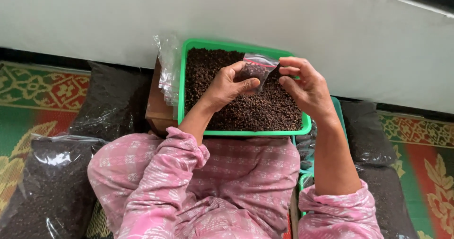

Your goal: The person fills small clear plastic bags with cloves from a tray by hand and with a small scoop, seals the bags, and places them into other trays.

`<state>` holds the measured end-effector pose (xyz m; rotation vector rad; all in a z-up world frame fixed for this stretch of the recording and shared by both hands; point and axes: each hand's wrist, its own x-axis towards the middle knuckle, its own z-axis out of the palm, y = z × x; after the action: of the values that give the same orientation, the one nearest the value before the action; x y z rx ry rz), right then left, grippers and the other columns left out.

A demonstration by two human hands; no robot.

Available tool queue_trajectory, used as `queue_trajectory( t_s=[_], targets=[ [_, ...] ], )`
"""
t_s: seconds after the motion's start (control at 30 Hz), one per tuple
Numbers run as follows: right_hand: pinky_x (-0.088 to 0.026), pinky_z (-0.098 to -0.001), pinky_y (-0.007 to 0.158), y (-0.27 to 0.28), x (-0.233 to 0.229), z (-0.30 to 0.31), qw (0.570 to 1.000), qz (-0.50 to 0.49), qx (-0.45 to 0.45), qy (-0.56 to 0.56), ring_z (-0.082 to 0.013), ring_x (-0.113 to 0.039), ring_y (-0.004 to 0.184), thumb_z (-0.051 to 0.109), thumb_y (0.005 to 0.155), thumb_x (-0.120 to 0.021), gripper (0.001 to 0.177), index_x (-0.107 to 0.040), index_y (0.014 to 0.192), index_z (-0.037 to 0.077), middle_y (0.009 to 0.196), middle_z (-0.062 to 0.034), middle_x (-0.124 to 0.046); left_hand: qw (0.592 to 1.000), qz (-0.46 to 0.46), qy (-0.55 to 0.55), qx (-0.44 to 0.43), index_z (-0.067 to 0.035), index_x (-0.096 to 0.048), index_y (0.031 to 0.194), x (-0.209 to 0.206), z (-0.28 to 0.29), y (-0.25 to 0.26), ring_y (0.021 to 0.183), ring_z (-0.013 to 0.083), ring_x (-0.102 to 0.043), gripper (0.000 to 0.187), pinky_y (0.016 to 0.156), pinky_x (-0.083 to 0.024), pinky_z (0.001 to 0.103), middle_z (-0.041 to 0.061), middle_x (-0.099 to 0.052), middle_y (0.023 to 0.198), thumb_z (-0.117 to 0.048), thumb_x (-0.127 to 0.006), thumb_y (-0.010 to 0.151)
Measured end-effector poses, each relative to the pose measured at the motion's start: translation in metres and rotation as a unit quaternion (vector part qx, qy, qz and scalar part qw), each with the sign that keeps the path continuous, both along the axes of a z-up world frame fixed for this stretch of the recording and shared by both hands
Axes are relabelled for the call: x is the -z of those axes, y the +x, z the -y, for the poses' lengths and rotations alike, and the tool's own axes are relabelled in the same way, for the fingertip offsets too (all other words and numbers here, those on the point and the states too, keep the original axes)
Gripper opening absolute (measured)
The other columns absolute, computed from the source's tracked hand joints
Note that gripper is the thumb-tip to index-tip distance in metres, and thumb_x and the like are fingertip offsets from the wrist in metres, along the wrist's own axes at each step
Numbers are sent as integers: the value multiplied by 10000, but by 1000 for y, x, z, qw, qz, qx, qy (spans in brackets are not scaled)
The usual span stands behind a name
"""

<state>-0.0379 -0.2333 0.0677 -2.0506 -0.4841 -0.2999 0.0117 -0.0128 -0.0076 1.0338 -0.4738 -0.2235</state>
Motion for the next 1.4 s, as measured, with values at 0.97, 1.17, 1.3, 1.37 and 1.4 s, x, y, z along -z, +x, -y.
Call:
queue_trajectory(
  t_s=[0.97, 1.17, 1.3, 1.37, 1.4],
  targets=[
    [-539, -218, 699, -43, 15, 6, 998, 48, 31, -17, -93, -640, 880, 30, 942, -808, 134, -768, 1060, 80, 1002, -61, -730, 955, 130, 155, -215, -209, -765, 1001, -12, 30, -70, 1014, 174, -742, 140, 875, -586, 308, -6, -769, 1022, -335, -772, 941],
    [-508, -216, 610, -76, 18, 112, 983, -4, 183, -34, -68, -632, 769, 66, 1070, -728, 53, -702, 1081, 110, 946, -27, -694, 855, 335, 281, -280, -157, -722, 1096, -13, 8, -93, 1226, 333, -629, 132, 1073, -463, 466, 74, -718, 1160, -212, -719, 976],
    [-516, -205, 635, -104, 46, 187, 946, -72, 295, -118, -47, -613, 762, 165, 1134, -687, 76, -697, 1064, 137, 846, 5, -668, 769, 359, 416, -326, -165, -706, 1070, 10, 7, -97, 1393, 355, -497, 149, 1172, -270, 664, 58, -658, 1311, -161, -762, 931],
    [-540, -243, 650, -113, 93, 231, 930, -103, 325, -137, -66, -629, 768, 177, 1099, -684, 53, -712, 1061, 152, 856, -3, -688, 757, 368, 427, -331, -169, -712, 1068, 17, 9, -97, 1412, 349, -469, 151, 1176, -254, 670, 59, -641, 1332, -174, -770, 929],
    [-564, -281, 665, -120, 116, 254, 914, -132, 352, -155, -85, -645, 774, 189, 1063, -681, 51, -728, 1058, 167, 866, -10, -709, 742, 376, 439, -339, -173, -717, 1066, 21, 11, -97, 1431, 343, -440, 152, 1179, -238, 675, 59, -625, 1353, -187, -778, 927]
  ],
)
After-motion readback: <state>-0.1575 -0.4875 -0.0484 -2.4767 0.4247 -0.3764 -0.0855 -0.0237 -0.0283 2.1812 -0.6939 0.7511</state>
